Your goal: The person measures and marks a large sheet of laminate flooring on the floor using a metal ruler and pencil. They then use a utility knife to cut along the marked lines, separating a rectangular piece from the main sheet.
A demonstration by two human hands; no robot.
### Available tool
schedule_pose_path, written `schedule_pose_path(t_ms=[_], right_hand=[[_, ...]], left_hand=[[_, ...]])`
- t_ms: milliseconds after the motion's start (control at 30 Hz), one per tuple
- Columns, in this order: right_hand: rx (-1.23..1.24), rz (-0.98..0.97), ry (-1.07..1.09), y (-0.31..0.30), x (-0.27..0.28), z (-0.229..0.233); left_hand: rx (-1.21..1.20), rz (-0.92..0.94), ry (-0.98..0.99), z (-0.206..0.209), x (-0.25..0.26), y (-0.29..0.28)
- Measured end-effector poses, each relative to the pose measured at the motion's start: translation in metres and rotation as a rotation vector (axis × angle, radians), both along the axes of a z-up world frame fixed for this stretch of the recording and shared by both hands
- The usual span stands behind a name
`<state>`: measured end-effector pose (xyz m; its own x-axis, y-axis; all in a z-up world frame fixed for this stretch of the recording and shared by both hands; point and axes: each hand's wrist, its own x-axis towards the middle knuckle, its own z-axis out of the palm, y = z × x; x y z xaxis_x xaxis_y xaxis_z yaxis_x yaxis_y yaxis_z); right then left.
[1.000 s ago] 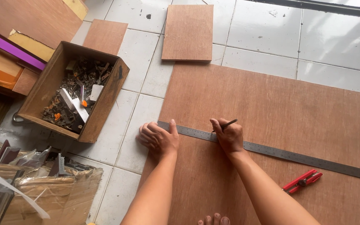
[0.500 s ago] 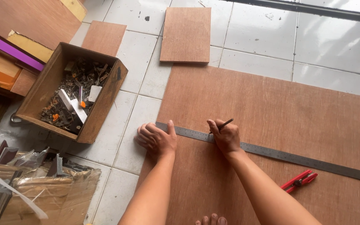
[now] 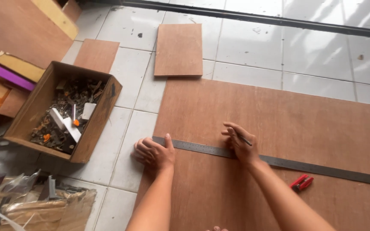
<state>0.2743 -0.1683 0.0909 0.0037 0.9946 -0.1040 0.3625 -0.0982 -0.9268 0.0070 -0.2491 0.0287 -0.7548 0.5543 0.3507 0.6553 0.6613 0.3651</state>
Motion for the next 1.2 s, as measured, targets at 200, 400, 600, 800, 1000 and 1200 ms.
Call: schedule_pose_path(t_ms=[200, 400, 600, 800, 1000, 1200], right_hand=[[0.268, 0.508, -0.729, -0.012, 0.181, 0.026], [0.014, 0.448, -0.754, -0.014, 0.256, 0.018], [0.32, 0.49, -0.569, 0.013, 0.255, 0.038], [0.522, 0.216, -0.592, 0.081, 0.152, 0.14], [0.05, 0.066, -0.206, 0.211, 0.011, 0.134], [-0.006, 0.003, 0.251, 0.178, -0.082, 0.126]], left_hand=[[0.012, -0.069, 0.013, 0.003, 0.0, -0.002], [0.082, -0.308, 0.277, -0.024, 0.007, -0.012], [0.287, -0.208, 0.048, -0.027, 0.045, -0.031], [0.596, -0.29, -0.431, 0.027, 0.108, 0.059], [0.31, -0.783, -1.315, 0.205, 0.151, 0.12], [0.179, -0.672, -1.365, 0.226, 0.099, 0.116]])
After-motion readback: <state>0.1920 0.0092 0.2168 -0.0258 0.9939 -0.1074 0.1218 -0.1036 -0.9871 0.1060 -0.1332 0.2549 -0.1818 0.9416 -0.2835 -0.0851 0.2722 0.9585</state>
